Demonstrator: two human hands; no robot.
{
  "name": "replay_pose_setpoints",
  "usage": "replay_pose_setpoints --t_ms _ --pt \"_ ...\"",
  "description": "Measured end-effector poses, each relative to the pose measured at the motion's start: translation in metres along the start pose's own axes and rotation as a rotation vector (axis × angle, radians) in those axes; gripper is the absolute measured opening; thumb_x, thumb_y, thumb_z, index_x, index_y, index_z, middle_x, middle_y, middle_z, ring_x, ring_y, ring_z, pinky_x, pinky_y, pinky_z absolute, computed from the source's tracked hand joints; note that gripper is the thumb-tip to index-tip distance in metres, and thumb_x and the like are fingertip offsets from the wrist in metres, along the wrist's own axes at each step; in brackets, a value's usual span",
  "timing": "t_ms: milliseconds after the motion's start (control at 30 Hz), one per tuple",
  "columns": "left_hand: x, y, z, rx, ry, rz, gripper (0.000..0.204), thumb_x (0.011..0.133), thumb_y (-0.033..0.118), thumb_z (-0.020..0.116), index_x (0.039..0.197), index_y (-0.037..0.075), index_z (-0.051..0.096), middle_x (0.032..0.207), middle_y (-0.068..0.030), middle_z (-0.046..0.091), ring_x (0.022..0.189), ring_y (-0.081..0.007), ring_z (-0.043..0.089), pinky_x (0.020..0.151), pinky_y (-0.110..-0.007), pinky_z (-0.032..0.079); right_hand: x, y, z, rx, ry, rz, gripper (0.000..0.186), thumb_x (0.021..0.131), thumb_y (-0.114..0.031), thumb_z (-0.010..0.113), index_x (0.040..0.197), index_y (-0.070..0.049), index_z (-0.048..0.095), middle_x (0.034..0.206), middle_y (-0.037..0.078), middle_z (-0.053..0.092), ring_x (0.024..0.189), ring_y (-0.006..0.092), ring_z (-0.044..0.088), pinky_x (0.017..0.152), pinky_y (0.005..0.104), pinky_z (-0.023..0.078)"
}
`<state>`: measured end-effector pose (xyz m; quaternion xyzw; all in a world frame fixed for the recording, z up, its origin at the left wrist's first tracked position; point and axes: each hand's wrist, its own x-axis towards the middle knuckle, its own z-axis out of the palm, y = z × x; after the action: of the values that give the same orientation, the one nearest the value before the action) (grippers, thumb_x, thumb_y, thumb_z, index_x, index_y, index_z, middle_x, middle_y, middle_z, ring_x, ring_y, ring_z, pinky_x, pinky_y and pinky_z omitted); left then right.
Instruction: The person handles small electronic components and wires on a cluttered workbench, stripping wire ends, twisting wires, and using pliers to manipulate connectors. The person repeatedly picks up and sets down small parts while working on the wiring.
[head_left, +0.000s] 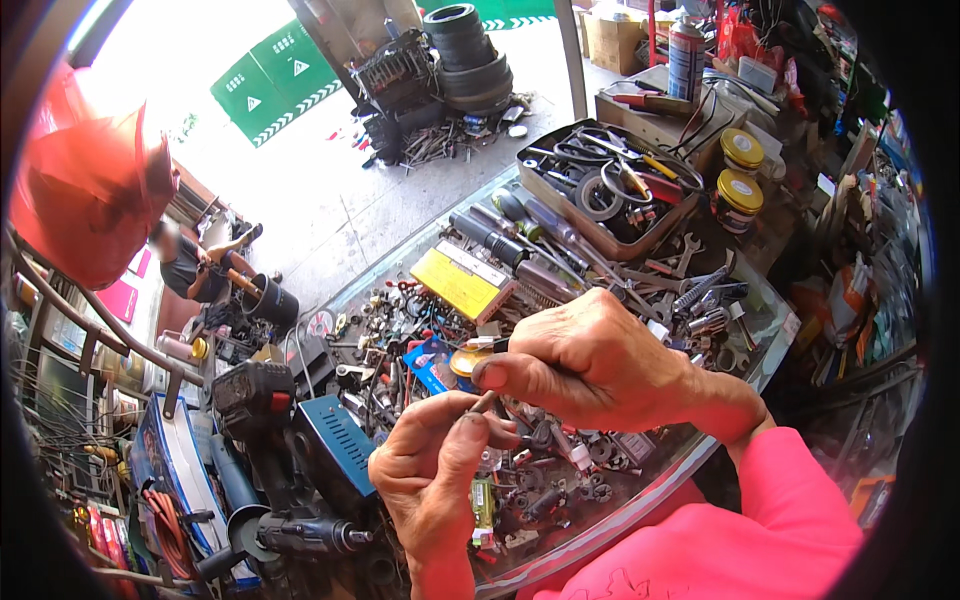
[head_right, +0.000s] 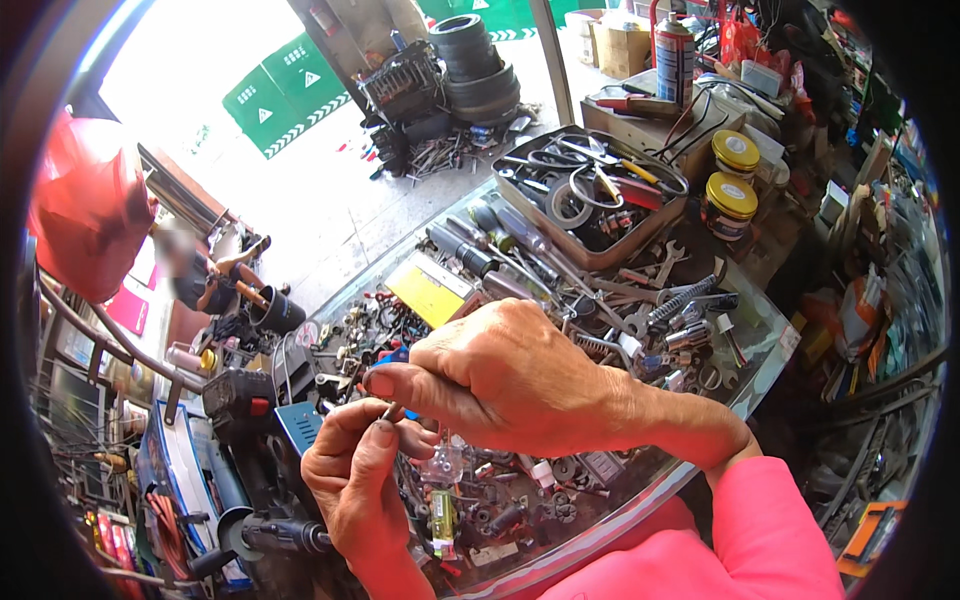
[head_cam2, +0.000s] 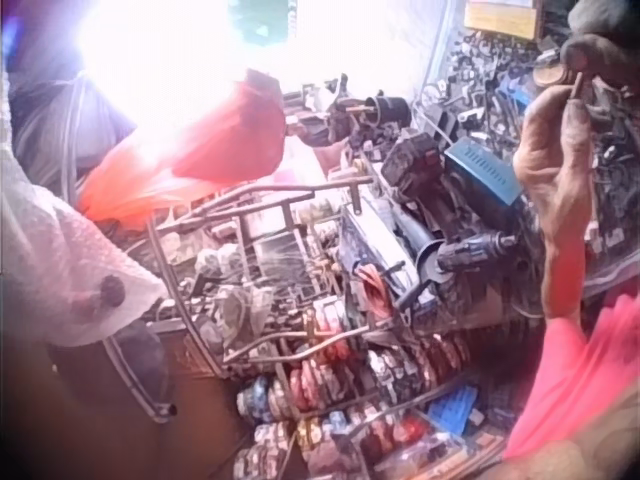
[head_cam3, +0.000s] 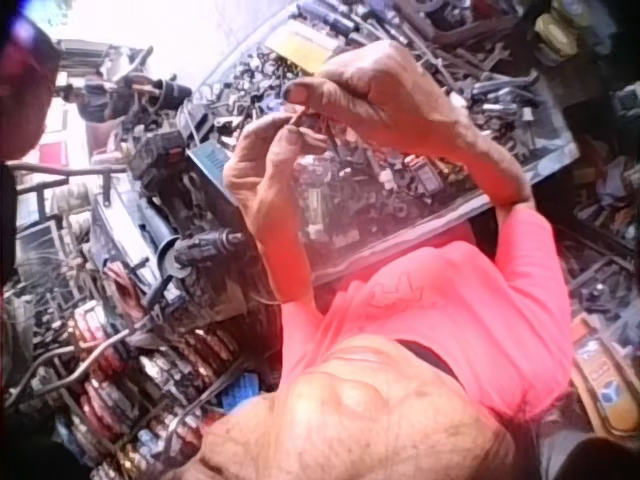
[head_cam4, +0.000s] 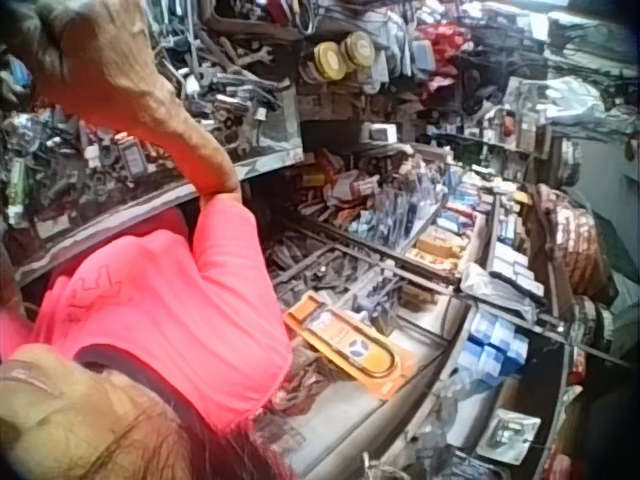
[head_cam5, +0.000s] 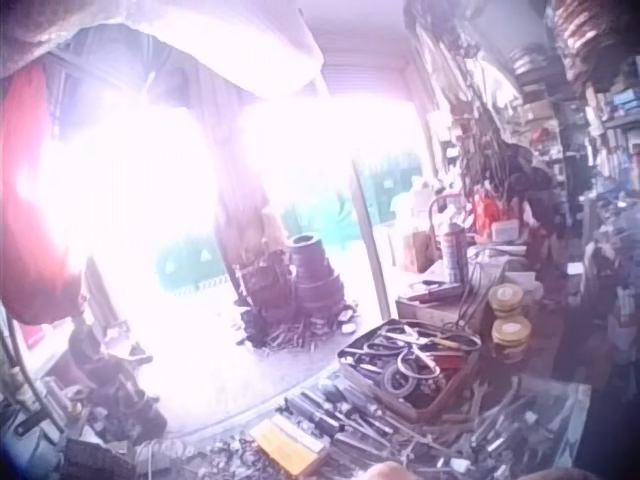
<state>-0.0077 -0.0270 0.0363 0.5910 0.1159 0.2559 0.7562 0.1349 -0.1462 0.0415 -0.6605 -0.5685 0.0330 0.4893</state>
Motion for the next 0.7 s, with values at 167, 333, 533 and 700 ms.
replay_pose_setpoints --t_ms 167,333,533,700 --pt "0.001 0.002 0.0 0.001 0.057 -0.013 0.02 0.088 0.003 0.054 0.102 -0.01 0.057 0.074 -0.0165 0.065 0.066 -0.0207 0.063 0.067 -0.029 0.05 0.001 -0.008 -0.004 0.145 0.035 -0.036 0.029 0.085 -0.024 0.064 0.097 0.002 0.059 0.079 0.017 0.062 0.064 0.0336 0.063 0.058 0.0382 0.049" --pt "0.002 0.001 0.003 0.1 0.049 -0.04 0.018 0.088 0.006 0.059 0.098 -0.009 0.059 0.072 -0.0145 0.065 0.063 -0.0184 0.064 0.065 -0.028 0.05 0.001 0.0 0.003 -0.086 0.033 -0.011 0.025 0.088 -0.024 0.059 0.077 -0.002 0.058 0.067 0.015 0.058 0.061 0.0363 0.058 0.054 0.0432 0.044" --pt "0.002 -0.002 0.002 0.064 0.042 -0.052 0.017 0.088 0.005 0.057 0.099 -0.008 0.06 0.074 -0.0134 0.065 0.064 -0.0173 0.064 0.064 -0.027 0.049 0.003 -0.005 0.0 -0.041 0.029 0.05 0.03 0.087 -0.03 0.059 0.074 -0.003 0.056 0.066 0.015 0.058 0.062 0.0365 0.058 0.054 0.0437 0.043" --pt "0.003 -0.003 -0.004 0.037 -0.017 -0.06 0.018 0.088 0.007 0.062 0.101 -0.005 0.061 0.08 -0.0119 0.067 0.071 -0.0178 0.066 0.068 -0.029 0.053 0.002 -0.001 0.002 -0.027 0.061 -0.069 0.024 0.088 -0.026 0.064 0.082 -0.003 0.062 0.069 0.012 0.057 0.053 0.0263 0.056 0.047 0.0337 0.043"
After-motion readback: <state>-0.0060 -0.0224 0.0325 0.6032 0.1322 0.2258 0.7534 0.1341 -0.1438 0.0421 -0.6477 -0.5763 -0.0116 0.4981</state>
